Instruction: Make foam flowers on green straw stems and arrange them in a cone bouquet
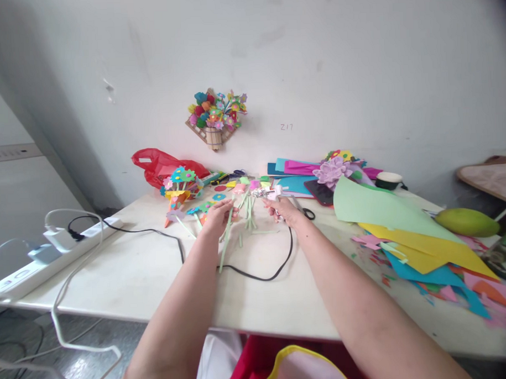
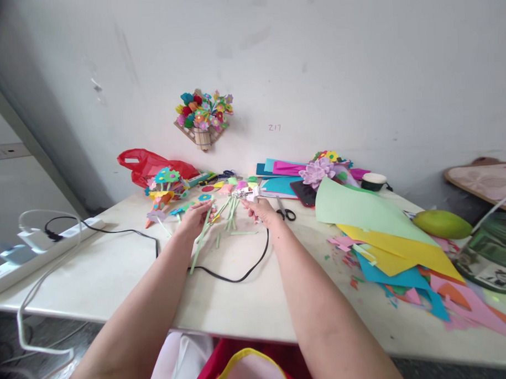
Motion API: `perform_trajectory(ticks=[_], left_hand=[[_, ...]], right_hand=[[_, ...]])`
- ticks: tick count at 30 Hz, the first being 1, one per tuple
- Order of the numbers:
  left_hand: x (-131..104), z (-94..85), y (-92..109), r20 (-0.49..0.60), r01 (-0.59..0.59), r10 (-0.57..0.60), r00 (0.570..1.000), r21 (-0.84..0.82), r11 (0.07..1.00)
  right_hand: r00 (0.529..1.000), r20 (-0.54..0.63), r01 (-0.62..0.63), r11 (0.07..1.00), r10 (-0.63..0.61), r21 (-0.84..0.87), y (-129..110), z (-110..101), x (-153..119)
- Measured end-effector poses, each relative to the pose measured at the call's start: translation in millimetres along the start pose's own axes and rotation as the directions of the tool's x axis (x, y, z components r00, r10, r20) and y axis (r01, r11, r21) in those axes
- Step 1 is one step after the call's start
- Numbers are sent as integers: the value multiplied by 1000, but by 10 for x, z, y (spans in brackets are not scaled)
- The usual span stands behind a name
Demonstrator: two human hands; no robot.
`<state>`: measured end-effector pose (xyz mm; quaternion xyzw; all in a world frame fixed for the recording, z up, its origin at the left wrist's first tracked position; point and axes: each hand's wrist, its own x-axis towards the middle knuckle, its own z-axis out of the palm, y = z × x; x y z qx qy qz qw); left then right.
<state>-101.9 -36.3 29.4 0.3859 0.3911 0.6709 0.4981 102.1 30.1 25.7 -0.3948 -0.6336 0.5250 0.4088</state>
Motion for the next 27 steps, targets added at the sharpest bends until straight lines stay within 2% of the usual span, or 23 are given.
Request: perform_trajectory(ticks=[3, 5, 6, 8, 10, 12, 15, 20, 24, 27], left_hand=[[-6, -27, 76, -57, -17, 14, 998, -57, 998], [-2, -54, 116, -100, -14, 6, 995, -79, 997], [1, -69, 132, -123, -16, 5, 992, -90, 996], [4, -92, 163, -169, -33, 12, 986, -118, 992], [2, -107, 196, -200, -55, 24, 980, -148, 987], [-5, -114, 230, -215, -66, 29, 976, -170, 983], [-15, -127, 272, -232, -79, 35, 972, -181, 980], [-11, -151, 291, -242, -92, 48, 969, -171, 981], [-13, -149, 300, -243, -80, 35, 969, -177, 981], [-23, -152, 332, -257, -88, 37, 966, -189, 978]], right_hand=[[992, -116, 23, 987, -42, -160, 22, 5, 31], [981, -187, -18, 931, -54, -366, 19, 3, 45], [973, -217, -43, 870, -74, -491, 13, 2, 49], [960, -248, -93, 694, -127, -714, -2, 1, 49], [959, -247, -140, 517, -143, -845, -14, 5, 39], [964, -232, -162, 402, -130, -901, -16, 20, 25], [977, -174, -129, 310, -121, -942, -7, 56, 7], [991, -112, -89, 254, -76, -963, -6, 120, -14], [992, -127, -118, 236, -21, -964, -95, 138, -64], [983, -132, -105, 202, -124, -974, -209, 163, -112]])
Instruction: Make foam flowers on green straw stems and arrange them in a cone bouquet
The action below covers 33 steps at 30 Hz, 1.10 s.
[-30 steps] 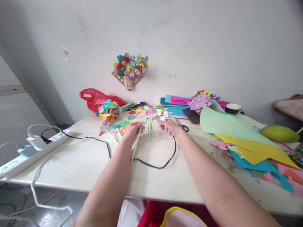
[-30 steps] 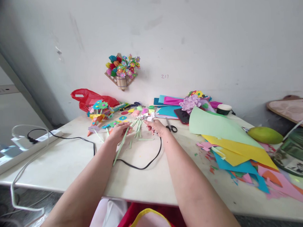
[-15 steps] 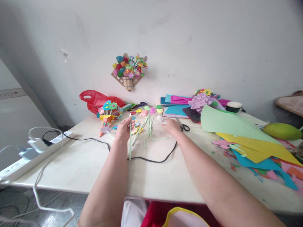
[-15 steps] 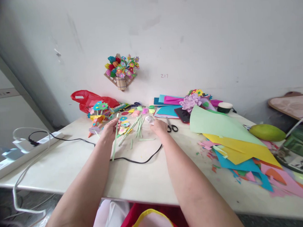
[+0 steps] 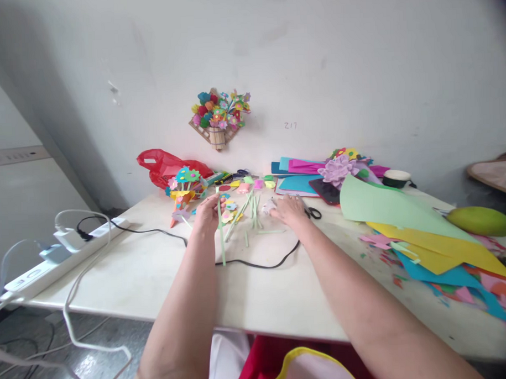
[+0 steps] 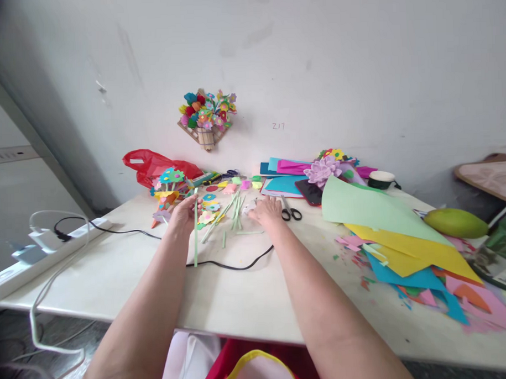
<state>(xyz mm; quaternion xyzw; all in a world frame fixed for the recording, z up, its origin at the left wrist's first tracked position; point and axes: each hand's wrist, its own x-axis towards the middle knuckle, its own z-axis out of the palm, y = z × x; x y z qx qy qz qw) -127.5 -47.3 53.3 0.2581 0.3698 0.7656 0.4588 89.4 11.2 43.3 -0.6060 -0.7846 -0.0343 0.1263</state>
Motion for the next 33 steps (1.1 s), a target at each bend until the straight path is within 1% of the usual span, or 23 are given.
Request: perform_trajectory(ticks=[2, 4, 5, 7, 10, 13, 17, 20, 25, 27, 30, 33], left_hand=[[-3, -8, 30, -22, -19, 19, 1000, -9, 1000], [-2, -23, 57, -39, -33, 33, 999, -13, 999], [1, -33, 68, -44, -34, 34, 998, -15, 999], [11, -56, 86, -43, -27, 26, 999, -24, 999], [28, -88, 115, -48, -23, 20, 999, -52, 998], [34, -108, 149, -59, -38, 33, 998, -99, 994], [34, -117, 165, -58, -45, 37, 998, -149, 988], [35, -114, 150, -61, -30, 21, 998, -148, 988], [32, -97, 125, -53, -13, 6, 999, -139, 990], [31, -90, 118, -53, -17, 10, 999, -136, 991], [30, -87, 110, -50, -23, 17, 999, -129, 991], [31, -93, 106, -38, -21, 17, 999, -118, 993]], right_hand=[[989, -126, 74, 997, -75, -14, -58, -58, -19], [956, -215, 201, 979, -200, -16, -147, -82, -28], [935, -228, 277, 961, -273, -15, -201, -80, -28], [894, -219, 400, 917, -391, -4, -316, -51, -21], [863, -174, 484, 875, -475, 11, -475, 20, 9], [847, -132, 521, 853, -516, 8, -603, 73, 58], [835, -75, 548, 836, -545, 16, -773, 89, 109], [806, -45, 591, 807, -590, -11, -903, 85, 99], [756, -46, 649, 757, -653, -79, -1062, 116, 48], [750, -55, 654, 751, -660, -92, -1114, 143, 49], [740, -34, 665, 739, -671, -107, -1180, 177, 69], [730, -43, 675, 729, -682, -113, -1197, 188, 89]])
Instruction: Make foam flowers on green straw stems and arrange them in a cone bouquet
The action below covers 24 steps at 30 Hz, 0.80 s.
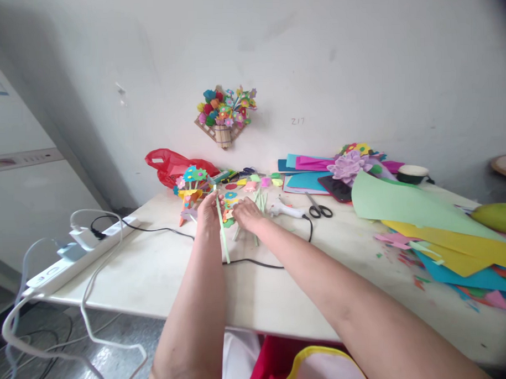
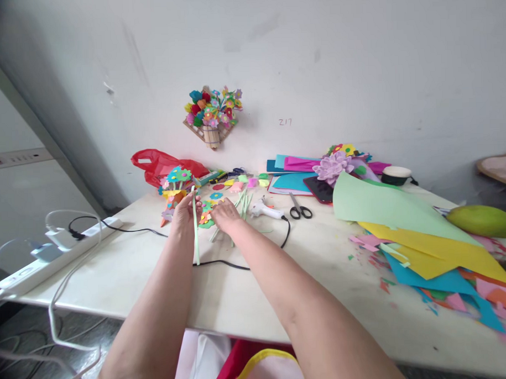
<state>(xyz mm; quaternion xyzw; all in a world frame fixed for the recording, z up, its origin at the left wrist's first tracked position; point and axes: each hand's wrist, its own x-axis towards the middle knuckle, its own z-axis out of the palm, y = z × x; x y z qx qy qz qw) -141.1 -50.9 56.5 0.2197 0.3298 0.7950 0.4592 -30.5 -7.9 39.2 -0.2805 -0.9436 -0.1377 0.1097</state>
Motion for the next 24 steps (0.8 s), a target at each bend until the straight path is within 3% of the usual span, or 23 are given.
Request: perform_trajectory(ticks=[3, 5, 6, 8, 11, 12, 14, 17, 24], left_hand=[[5, -12, 4, 2, -10, 10, 1000, 19, 1000], [10, -17, 5, 4, -21, 21, 1000, 32, 999], [12, -17, 3, 8, -30, 29, 1000, 39, 999], [9, -8, -8, 23, -54, 53, 998, 62, 997], [-17, 34, -58, 65, -100, 92, 994, 141, 985], [-30, 53, -87, 89, -108, 93, 992, 180, 978], [-54, 92, -159, 158, -110, 70, 985, 263, 958], [-75, 135, -279, 272, -103, 4, 962, 351, 931], [-77, 153, -423, 368, -70, -109, 924, 440, 895]], right_hand=[[994, -79, -71, 993, 79, 98, 68, -4, -24], [962, -103, -219, 937, 255, 273, 152, -11, -58], [925, -86, -309, 864, 371, 397, 201, -14, -78], [835, -12, -398, 618, 550, 678, 301, -22, -126], [745, 99, -278, 173, 660, 945, 422, -27, -219], [720, 122, -225, 64, 683, 972, 452, -25, -253], [676, 147, -155, -56, 722, 986, 500, -15, -319], [642, 123, -99, -77, 757, 992, 557, 9, -396], [601, -40, -86, 115, 799, 990, 629, -11, -458]])
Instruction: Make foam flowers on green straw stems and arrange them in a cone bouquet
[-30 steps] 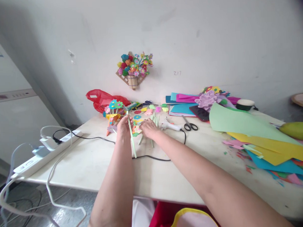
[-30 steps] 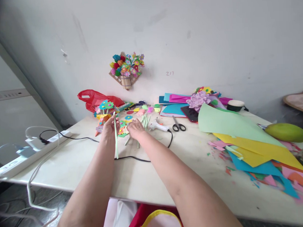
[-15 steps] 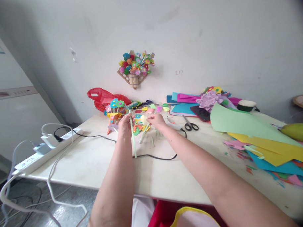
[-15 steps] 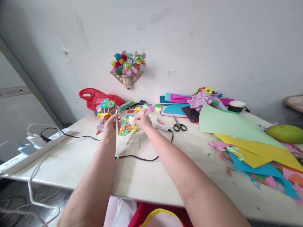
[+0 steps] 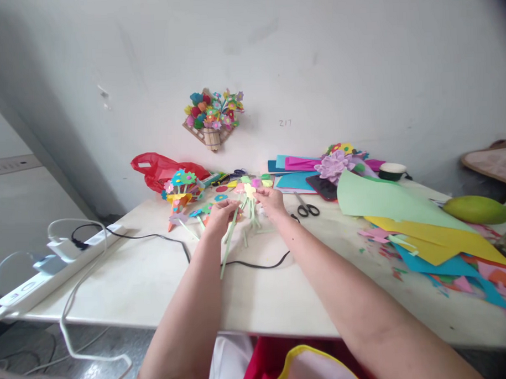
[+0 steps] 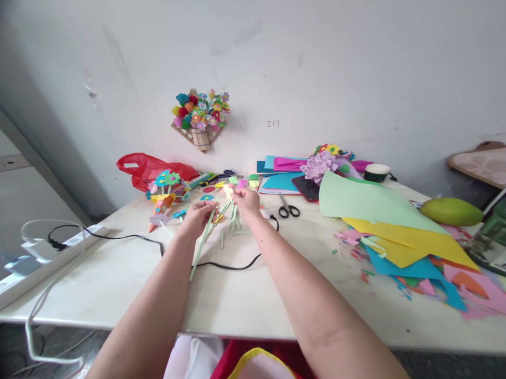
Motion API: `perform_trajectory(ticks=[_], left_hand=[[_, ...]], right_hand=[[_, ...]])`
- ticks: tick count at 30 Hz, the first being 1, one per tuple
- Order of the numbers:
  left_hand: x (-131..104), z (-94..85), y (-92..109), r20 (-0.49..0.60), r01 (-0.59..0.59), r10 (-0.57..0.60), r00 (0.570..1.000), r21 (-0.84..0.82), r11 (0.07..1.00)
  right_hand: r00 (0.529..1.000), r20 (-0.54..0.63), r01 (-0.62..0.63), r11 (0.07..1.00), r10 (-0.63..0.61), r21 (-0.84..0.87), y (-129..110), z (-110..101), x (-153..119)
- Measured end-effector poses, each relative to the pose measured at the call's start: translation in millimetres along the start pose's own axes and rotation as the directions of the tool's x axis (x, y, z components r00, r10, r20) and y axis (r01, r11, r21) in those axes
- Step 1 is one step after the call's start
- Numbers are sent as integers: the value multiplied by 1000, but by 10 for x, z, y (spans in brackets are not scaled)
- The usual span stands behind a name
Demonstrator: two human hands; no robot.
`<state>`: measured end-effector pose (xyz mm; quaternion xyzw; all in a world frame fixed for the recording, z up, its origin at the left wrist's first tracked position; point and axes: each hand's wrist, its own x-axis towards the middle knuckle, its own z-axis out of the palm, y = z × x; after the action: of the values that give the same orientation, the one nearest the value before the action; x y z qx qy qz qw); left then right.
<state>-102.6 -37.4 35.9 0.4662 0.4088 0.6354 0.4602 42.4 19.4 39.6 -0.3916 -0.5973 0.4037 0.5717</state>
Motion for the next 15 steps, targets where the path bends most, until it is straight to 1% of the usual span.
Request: perform_trajectory(ticks=[4, 8, 15], left_hand=[[-4, 10, -19, 48, -1, 0, 999, 20, 1000], [6, 3, -45, 62, 26, -28, 998, 28, 999], [21, -8, -62, 55, 46, -46, 997, 13, 999]], right_hand=[[998, 15, 56, 996, -55, -66, -23, 23, -20], [996, 37, 89, 987, -85, -133, -25, 38, -45], [994, 61, 103, 985, -95, -138, 37, 33, -37]])
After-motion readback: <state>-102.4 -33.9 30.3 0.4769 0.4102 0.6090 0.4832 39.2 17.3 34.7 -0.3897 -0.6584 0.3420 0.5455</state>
